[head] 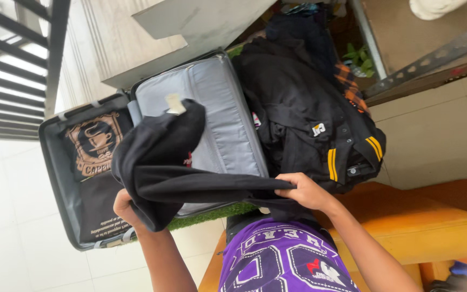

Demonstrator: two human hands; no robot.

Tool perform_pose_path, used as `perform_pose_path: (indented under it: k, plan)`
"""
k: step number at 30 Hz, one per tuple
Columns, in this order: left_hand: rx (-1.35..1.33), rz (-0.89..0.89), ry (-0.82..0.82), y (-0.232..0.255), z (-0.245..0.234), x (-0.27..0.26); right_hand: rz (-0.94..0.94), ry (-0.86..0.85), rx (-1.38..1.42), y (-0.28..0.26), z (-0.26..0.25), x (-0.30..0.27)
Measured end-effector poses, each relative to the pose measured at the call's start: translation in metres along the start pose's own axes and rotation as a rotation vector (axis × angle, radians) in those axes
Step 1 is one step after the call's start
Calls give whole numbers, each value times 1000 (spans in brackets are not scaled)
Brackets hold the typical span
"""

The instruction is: The person packs a suitcase by placing and smoothing multiple black shirts into the main compartment.

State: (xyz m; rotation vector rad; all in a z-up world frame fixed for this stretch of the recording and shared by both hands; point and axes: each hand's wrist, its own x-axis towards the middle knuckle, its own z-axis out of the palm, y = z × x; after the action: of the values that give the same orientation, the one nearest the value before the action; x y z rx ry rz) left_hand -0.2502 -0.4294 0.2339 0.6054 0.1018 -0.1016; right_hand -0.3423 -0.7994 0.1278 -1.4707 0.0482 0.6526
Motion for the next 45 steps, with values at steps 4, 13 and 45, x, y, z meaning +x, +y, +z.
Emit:
perform_pose_path:
  k: [4, 13, 45]
  plan:
    - [-26, 5, 191, 24, 15, 0, -32, -43, 55, -11, 13, 22]
    - [678, -301, 257, -47, -110, 25, -231, 260, -528, -49, 92, 70]
    - [793, -523, 271, 2, -225, 55, -205, 915, 314, -2, 94, 230]
